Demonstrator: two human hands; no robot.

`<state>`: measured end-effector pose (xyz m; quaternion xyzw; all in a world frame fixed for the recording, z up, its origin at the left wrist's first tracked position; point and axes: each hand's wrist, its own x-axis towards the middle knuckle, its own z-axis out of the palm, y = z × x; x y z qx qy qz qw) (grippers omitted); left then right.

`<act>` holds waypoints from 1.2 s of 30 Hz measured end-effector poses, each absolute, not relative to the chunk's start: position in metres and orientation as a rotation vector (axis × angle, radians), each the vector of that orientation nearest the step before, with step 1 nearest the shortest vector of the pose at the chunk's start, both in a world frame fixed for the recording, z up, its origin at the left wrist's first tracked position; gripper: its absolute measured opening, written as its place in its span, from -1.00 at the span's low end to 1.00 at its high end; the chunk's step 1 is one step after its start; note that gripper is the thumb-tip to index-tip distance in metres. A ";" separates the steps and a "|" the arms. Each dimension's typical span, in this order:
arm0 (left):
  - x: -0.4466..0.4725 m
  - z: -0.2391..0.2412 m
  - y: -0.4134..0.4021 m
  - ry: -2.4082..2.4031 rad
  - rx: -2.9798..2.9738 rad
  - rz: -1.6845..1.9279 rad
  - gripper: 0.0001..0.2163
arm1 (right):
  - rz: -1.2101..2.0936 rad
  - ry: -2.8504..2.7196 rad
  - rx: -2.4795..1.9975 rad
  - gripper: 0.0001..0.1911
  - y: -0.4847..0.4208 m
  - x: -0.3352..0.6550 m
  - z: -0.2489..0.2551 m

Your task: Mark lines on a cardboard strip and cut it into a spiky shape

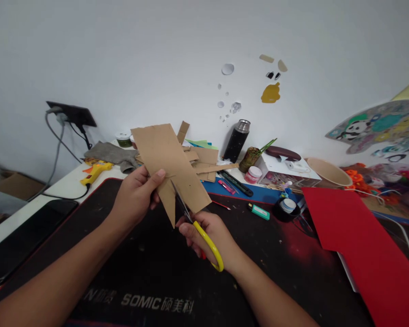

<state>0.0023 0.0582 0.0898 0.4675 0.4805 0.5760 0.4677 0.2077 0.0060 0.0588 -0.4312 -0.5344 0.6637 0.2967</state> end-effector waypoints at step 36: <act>-0.003 0.099 0.064 1.179 1.001 1.788 -0.68 | 1.871 -1.501 -1.036 -0.32 0.001 0.205 0.053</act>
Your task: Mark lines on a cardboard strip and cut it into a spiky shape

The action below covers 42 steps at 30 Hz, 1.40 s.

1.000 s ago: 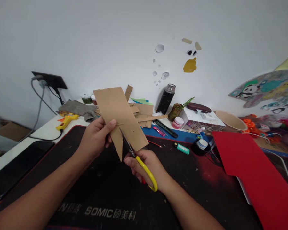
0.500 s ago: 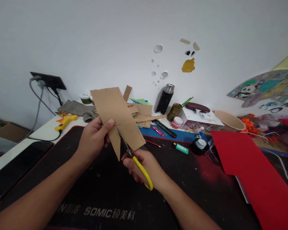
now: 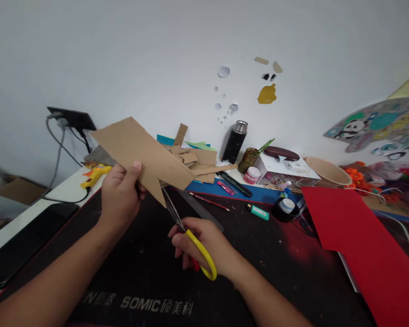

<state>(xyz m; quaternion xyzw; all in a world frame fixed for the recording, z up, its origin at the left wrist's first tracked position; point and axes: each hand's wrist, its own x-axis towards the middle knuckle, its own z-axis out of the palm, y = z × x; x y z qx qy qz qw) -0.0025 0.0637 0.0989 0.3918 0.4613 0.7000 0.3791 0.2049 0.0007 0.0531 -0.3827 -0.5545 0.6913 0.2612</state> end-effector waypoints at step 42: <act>0.019 0.063 0.048 1.253 1.116 1.758 -0.72 | 1.656 -1.460 -1.101 -0.48 0.002 0.203 0.050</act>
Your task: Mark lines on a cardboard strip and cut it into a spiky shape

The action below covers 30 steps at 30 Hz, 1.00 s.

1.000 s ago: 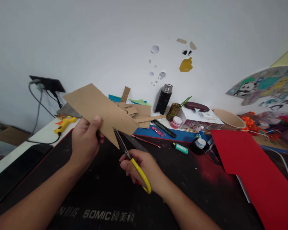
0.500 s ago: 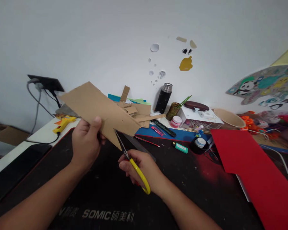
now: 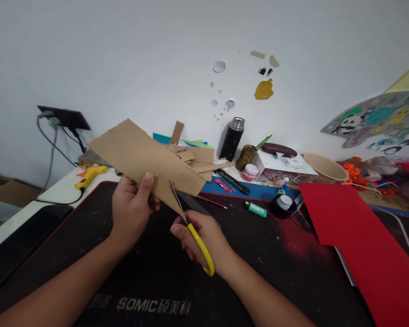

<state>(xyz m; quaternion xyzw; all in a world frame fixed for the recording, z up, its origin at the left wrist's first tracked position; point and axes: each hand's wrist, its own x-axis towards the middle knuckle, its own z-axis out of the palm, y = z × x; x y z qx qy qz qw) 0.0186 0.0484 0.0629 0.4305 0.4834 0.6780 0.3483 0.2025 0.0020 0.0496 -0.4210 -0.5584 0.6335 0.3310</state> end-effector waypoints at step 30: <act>0.009 0.077 0.062 1.191 0.989 1.848 -0.67 | 1.311 -1.761 -1.221 -0.69 0.003 0.203 0.043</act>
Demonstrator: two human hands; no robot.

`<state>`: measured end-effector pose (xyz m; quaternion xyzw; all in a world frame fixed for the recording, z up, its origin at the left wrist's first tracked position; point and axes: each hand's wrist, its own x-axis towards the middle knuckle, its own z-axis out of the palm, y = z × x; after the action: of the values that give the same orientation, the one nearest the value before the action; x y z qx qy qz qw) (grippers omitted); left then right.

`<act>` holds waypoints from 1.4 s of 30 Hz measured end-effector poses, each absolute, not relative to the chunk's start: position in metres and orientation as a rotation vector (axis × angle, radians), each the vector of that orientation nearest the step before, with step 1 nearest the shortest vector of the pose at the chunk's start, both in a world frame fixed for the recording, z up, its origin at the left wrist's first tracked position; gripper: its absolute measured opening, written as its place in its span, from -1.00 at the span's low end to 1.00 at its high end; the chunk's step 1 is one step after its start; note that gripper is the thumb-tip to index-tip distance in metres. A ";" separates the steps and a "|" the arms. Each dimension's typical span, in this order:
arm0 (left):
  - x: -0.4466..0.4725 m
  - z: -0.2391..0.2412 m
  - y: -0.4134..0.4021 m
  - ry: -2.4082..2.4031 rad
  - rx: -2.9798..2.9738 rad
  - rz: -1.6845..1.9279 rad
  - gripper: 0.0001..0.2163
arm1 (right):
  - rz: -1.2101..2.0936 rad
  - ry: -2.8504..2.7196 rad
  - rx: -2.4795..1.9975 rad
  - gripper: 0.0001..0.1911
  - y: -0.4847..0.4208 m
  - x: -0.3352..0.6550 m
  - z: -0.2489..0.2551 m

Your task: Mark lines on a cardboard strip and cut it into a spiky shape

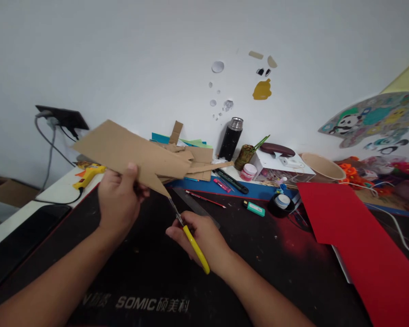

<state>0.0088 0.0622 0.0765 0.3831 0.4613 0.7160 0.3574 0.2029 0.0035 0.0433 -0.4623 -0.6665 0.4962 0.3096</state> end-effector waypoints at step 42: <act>0.000 0.081 0.068 1.207 1.010 1.656 -0.72 | 1.501 -1.657 -1.232 -0.51 0.005 0.206 0.044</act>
<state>-0.0001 0.0678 0.0808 0.4020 0.4808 0.6592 0.4156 0.2058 0.0053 0.0437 -0.4619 -0.6211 0.5626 0.2904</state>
